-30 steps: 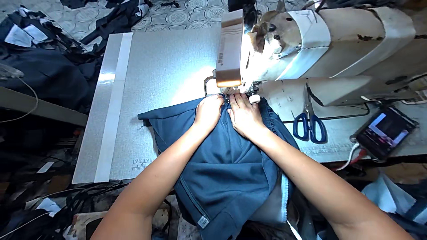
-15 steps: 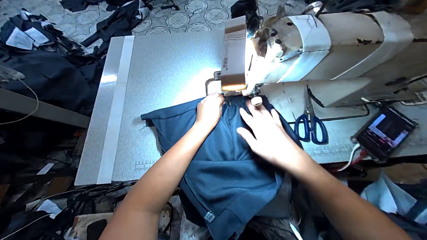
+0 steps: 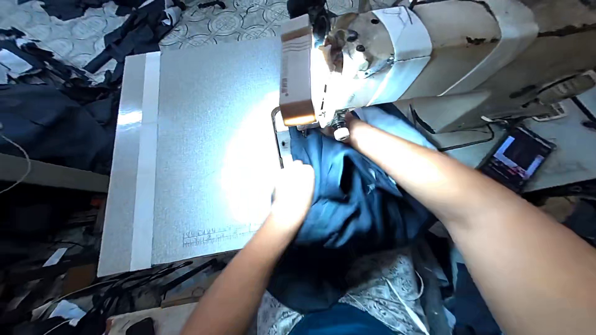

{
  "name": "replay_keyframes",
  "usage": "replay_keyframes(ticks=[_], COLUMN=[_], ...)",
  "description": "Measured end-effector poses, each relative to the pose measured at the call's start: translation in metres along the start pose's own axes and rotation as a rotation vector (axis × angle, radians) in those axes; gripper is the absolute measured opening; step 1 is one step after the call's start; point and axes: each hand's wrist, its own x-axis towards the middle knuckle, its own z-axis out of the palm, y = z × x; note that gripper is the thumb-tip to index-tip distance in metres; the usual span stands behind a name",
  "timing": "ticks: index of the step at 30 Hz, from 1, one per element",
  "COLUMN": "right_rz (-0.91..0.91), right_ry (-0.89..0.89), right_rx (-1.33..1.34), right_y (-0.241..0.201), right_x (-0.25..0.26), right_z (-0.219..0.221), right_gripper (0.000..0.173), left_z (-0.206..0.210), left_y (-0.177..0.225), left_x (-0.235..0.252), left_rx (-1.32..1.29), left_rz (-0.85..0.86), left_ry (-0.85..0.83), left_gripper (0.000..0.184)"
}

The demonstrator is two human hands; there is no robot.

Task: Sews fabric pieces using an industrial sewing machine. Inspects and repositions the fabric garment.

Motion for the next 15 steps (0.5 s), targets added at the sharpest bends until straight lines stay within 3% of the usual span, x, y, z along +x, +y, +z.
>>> replay_keyframes(ticks=[3,6,9,11,13,15], right_rz=[0.188,0.195,0.204,0.128,0.068,-0.001], right_ry=[-0.307,-0.296,-0.309,-0.175,0.091,0.388], right_rx=[0.087,0.023,-0.103,-0.178,-0.171,-0.032], right_y=[-0.001,-0.002,-0.007,0.01,0.027,0.005], right_x=[0.042,0.039,0.029,0.016,-0.017,-0.065], right_z=[-0.006,-0.011,-0.023,-0.015,0.002,0.017], right_gripper=[0.039,0.038,0.037,0.031,0.03,0.03], left_z=[0.008,0.036,0.045,0.042,0.038,0.034], left_y=[0.017,-0.008,-0.019,-0.021,-0.023,-0.023], left_x=[0.012,0.026,0.028,0.027,0.029,0.028], left_rx=[-0.002,-0.132,-0.167,-0.153,-0.12,-0.126], left_rz=[0.029,0.108,0.128,0.111,0.087,0.079], left_ry=[0.05,0.2,0.241,0.213,0.192,0.182], left_gripper=[0.021,0.039,0.045,0.062,0.076,0.079])
